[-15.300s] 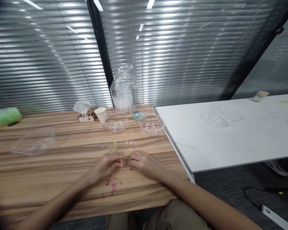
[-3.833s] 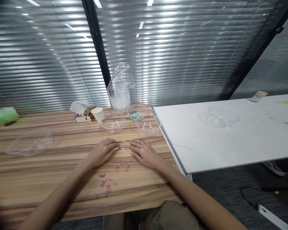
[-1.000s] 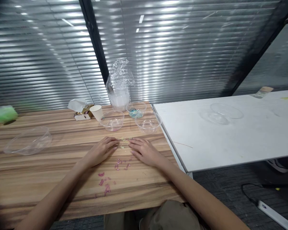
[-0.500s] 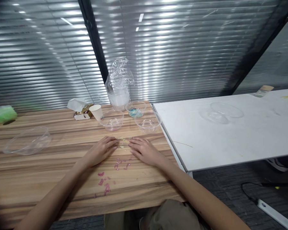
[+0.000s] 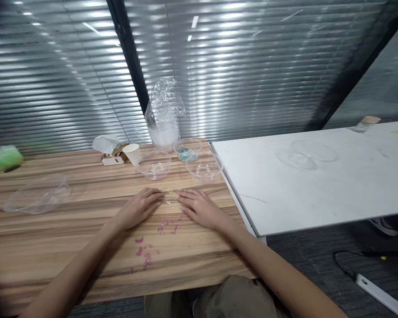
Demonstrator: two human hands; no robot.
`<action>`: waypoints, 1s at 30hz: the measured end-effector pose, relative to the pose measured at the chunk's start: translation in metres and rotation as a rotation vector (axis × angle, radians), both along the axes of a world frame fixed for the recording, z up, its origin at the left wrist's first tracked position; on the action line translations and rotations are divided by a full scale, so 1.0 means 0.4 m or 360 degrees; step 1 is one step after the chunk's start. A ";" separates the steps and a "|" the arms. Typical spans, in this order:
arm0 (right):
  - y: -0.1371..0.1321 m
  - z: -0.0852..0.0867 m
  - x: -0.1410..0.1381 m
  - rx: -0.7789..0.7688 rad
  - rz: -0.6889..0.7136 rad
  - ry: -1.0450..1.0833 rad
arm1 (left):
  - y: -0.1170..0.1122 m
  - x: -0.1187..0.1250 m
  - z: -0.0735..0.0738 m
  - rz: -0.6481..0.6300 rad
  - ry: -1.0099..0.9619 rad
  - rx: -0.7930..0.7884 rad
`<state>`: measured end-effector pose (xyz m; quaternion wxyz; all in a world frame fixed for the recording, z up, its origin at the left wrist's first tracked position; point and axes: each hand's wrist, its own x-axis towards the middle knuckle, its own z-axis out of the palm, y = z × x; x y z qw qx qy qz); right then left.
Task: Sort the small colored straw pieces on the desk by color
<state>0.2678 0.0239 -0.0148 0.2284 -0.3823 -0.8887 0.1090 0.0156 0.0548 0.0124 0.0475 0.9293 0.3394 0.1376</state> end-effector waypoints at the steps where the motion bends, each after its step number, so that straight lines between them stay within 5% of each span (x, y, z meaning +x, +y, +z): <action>1: 0.000 0.000 0.000 -0.0003 0.0000 -0.0006 | 0.000 0.000 0.000 -0.0001 -0.0001 0.0003; 30: 0.002 -0.002 0.002 0.0004 0.0004 -0.0013 | 0.002 -0.003 -0.002 0.0012 0.0032 -0.0008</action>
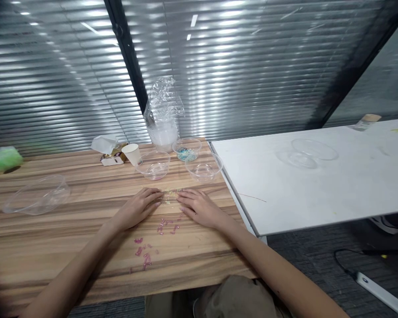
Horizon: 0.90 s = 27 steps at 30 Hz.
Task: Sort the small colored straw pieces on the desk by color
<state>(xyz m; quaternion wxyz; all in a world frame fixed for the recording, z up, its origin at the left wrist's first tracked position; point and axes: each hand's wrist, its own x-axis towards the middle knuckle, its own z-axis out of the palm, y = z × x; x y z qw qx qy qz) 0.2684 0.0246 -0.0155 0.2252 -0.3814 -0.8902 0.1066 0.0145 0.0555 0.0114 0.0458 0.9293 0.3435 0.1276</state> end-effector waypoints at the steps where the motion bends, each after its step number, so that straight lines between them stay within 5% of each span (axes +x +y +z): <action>1: -0.001 0.002 0.000 -0.0005 -0.0003 -0.0006 | 0.000 0.000 -0.001 0.0003 0.0002 -0.0001; 27: -0.001 0.003 0.000 -0.0023 0.0010 0.0025 | 0.001 -0.002 -0.002 -0.0001 -0.0016 0.0006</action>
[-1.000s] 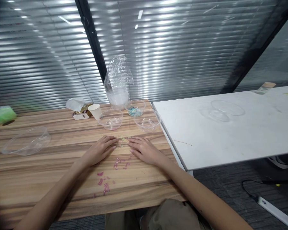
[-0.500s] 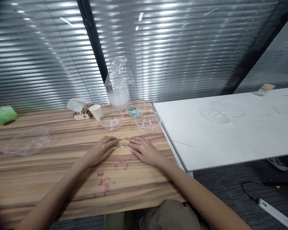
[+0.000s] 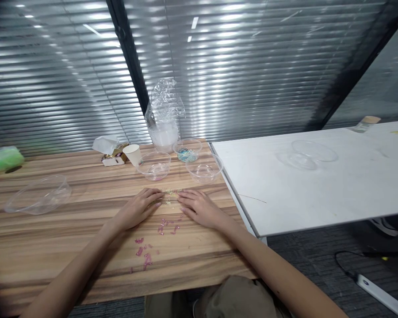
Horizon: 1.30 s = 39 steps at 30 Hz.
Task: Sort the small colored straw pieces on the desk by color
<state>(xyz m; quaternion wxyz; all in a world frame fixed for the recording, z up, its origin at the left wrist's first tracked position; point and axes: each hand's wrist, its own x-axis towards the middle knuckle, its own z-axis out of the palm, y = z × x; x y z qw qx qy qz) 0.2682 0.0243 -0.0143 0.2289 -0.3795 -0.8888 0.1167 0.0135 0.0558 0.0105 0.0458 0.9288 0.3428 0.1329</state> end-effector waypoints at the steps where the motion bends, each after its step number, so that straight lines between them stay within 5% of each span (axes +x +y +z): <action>1: 0.000 0.001 0.000 0.0000 0.0000 -0.0003 | 0.000 0.000 0.001 0.0002 -0.0002 -0.0002; 39: 0.000 0.002 0.000 -0.0004 0.0000 0.0045 | -0.001 0.001 0.003 0.0003 0.0005 -0.0004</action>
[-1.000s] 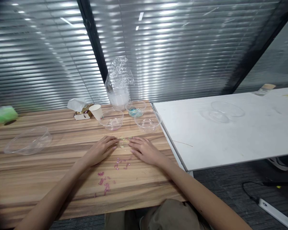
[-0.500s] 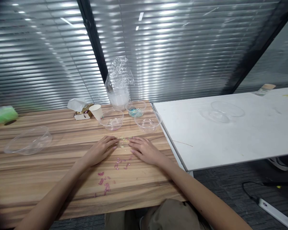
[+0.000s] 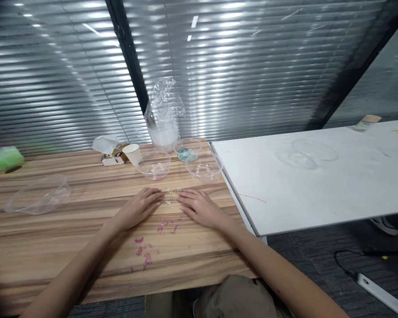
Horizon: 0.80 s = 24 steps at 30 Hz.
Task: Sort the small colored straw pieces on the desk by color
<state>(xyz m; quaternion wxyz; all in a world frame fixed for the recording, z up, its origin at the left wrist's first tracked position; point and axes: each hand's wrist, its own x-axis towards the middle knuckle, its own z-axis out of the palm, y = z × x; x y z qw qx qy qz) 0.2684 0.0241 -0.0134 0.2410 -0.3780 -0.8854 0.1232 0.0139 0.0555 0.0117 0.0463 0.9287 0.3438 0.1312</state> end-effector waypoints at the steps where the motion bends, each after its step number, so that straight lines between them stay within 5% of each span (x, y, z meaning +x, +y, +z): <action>1: 0.000 -0.001 0.000 0.0002 0.0003 -0.0001 | 0.000 0.000 0.000 0.0002 0.0007 -0.0001; 24: 0.002 -0.002 0.001 -0.0007 0.0002 -0.0049 | -0.001 -0.001 -0.001 0.0000 0.0017 0.0005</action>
